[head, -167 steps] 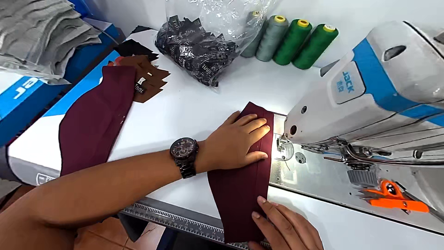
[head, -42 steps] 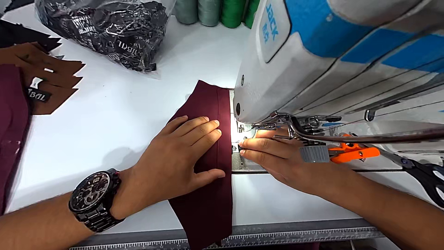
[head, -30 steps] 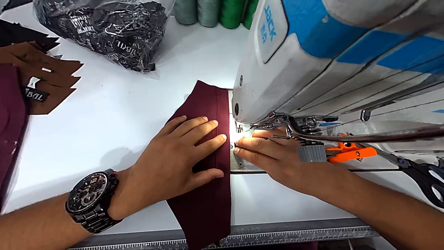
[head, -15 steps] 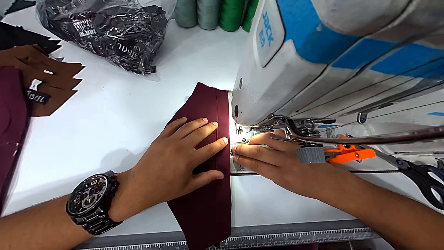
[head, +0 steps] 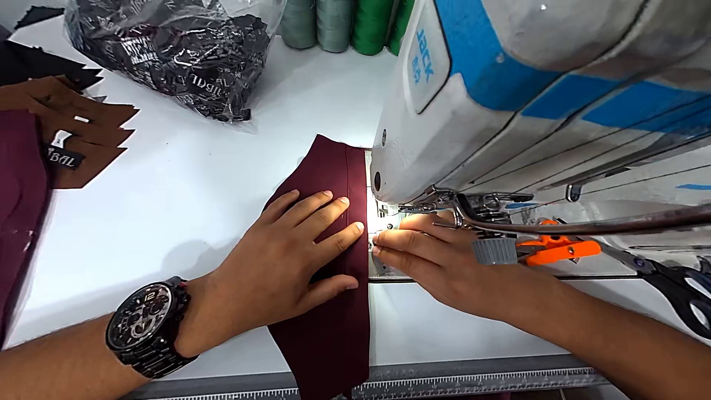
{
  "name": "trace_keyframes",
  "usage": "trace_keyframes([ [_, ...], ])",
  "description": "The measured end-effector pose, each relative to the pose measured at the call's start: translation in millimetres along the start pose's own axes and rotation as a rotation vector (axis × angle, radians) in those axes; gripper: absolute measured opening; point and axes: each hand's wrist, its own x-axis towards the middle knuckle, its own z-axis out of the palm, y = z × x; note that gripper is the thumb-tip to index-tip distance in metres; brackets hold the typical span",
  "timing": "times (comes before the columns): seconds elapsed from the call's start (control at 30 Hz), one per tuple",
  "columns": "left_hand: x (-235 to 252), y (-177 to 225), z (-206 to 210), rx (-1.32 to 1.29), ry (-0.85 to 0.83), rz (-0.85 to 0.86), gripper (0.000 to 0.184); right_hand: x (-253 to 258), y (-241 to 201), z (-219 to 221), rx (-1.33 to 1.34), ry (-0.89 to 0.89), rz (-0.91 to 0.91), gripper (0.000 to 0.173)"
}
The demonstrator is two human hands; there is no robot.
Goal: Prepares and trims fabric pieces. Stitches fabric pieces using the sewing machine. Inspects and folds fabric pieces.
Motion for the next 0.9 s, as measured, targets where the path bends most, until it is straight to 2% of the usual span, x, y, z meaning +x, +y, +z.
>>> trace_keyframes([
  [0.2, 0, 0, 0, 0.003, 0.021, -0.04, 0.067, 2, 3, -4, 0.036, -0.023, -0.064, 0.026],
  [0.37, 0, -1, 0, -0.03, 0.01, -0.033, 0.065, 8, 3, -8, -0.013, -0.082, -0.092, 0.024],
  [0.6, 0, -2, 1, -0.026, -0.025, 0.027, 0.053, -2, 4, -7, 0.032, -0.096, 0.027, 0.035],
  [0.9, 2, 1, 1, 0.003, -0.006, 0.009, 0.055, -1, 3, -6, 0.052, -0.093, 0.059, 0.033],
])
